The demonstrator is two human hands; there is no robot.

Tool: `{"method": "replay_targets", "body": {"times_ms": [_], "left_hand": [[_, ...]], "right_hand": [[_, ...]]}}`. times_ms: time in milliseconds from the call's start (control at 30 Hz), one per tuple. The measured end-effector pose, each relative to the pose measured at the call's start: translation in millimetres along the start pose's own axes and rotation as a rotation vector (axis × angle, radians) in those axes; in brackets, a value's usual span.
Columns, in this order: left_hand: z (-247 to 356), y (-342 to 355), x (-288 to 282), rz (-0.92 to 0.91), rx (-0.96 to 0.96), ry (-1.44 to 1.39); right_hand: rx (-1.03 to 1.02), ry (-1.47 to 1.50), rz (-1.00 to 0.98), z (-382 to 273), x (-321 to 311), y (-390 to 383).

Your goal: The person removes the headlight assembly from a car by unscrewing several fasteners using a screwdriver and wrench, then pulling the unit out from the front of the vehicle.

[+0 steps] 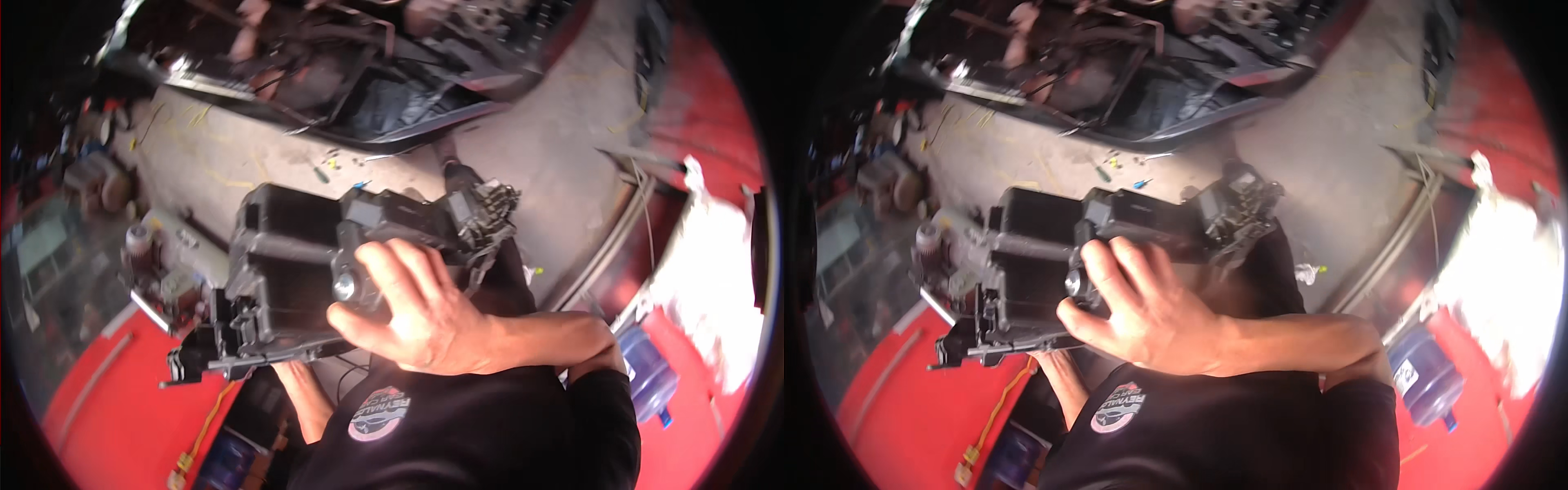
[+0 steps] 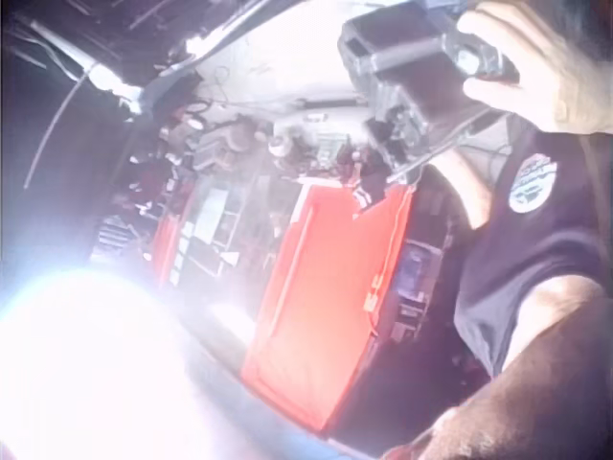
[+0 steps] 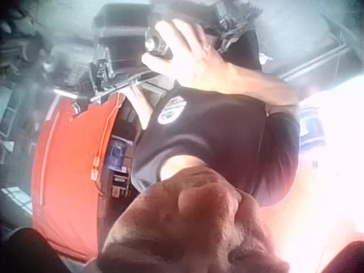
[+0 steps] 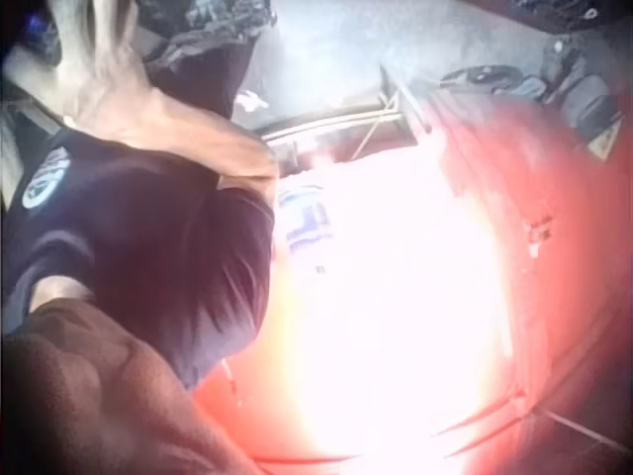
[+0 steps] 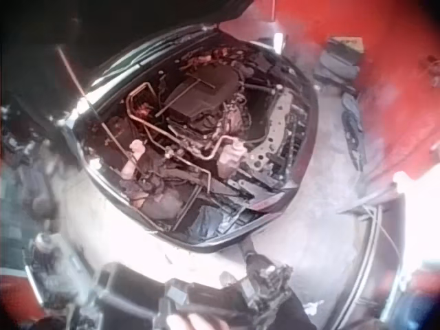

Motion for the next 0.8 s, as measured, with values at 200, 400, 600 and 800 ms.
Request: {"method": "replay_targets", "body": {"times_ms": [200,400,600,800], "left_hand": [[-109,0,47,-0.301,-0.449,0.109],[-215,-38,108,-0.528,-0.796,0.281],[-320,-106,161,-0.7,-1.025,0.389],[-439,-234,236,-0.83,-0.964,0.772]], "right_hand": [[0.132,-0.17,0.093,-6,-45,-65],[0.48,-0.206,0.297,37,-103,-151],[0.88,-0.152,0.374,133,-178,-284],[1.143,-0.037,0.589,256,-252,-452]]}}
Point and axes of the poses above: each hand's wrist, its own y-axis towards the middle knuckle, its own x-axis out of the palm, z = x × y, the point moved 2 cm from there along y, towards the middle knuckle, and after that the axes turned 8 degrees about z, right-handed, at the moved point
